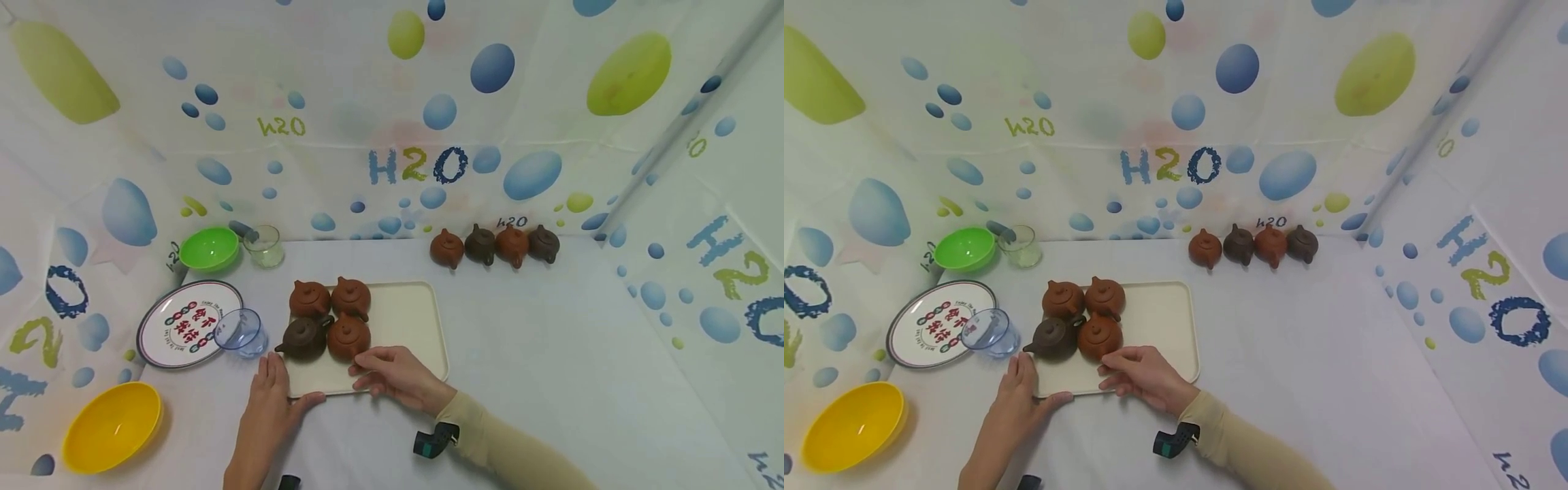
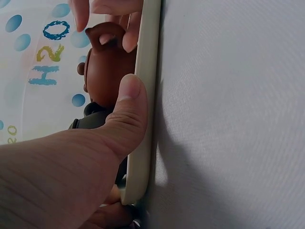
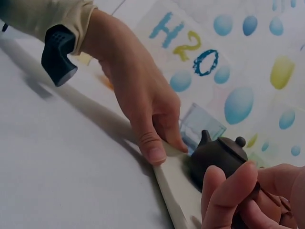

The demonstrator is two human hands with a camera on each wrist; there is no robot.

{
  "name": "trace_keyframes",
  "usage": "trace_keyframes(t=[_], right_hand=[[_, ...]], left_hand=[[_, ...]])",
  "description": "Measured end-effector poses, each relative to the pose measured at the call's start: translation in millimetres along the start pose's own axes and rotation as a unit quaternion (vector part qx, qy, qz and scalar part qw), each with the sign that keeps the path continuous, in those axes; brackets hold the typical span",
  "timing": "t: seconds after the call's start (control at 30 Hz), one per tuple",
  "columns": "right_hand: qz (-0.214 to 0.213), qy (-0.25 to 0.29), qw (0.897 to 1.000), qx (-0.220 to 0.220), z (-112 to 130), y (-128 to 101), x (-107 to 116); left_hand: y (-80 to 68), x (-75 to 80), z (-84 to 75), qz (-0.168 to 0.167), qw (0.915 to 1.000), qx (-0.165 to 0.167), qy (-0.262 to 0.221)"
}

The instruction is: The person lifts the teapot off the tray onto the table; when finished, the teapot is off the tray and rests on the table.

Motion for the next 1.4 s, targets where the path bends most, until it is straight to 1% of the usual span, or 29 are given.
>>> trace_keyframes(t=[0.13,0.27,0.43,0.57,0.73,0.83,0.9,1.17,1.4], right_hand=[[-0.03,-0.015,0.999,0.038,2.7,-0.2,5.9],[-0.068,-0.036,0.994,0.078,6.5,-0.2,16.6],[-0.099,-0.023,0.99,0.099,11.3,1.8,27.4],[-0.113,-0.03,0.986,0.118,14.7,2.4,30.9],[-0.12,-0.044,0.983,0.131,14.4,0.4,33.3],[-0.122,-0.054,0.982,0.132,13.5,-2.0,36.9],[-0.121,-0.062,0.981,0.136,13.8,-5.1,40.6],[-0.135,-0.08,0.979,0.133,15.8,-23.7,69.4],[-0.154,-0.086,0.974,0.141,19.4,-38.3,89.4]], left_hand=[[-0.1,-0.5,0.1,0.002,1.0,-0.002,0.0],[-1.1,-0.6,0.2,0.005,1.0,0.002,-0.004],[-0.8,-0.8,1.0,0.006,0.9999,0.01,-0.007],[-1.0,-0.9,1.8,0.008,0.9998,0.014,-0.009],[-1.4,-1.7,1.5,0.014,0.9998,0.014,-0.011],[-1.1,-0.4,0.3,0.006,0.9999,0.008,-0.009],[-1.3,-0.5,0.2,0.009,0.9999,0.009,-0.009],[-2.2,-2.8,0.3,0.015,0.9997,0.017,-0.013],[-1.2,-2.2,0.8,0.025,0.9993,0.026,-0.002]])
Point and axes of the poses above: each hand's wrist, its own y-axis towards the middle knuckle, its own x-axis out of the back of the hand, z = x × y, the point moved 7 cm from there along y, towards the middle knuckle, and after that the axes turned 14 degrees about -z, right-handed, at the moved point
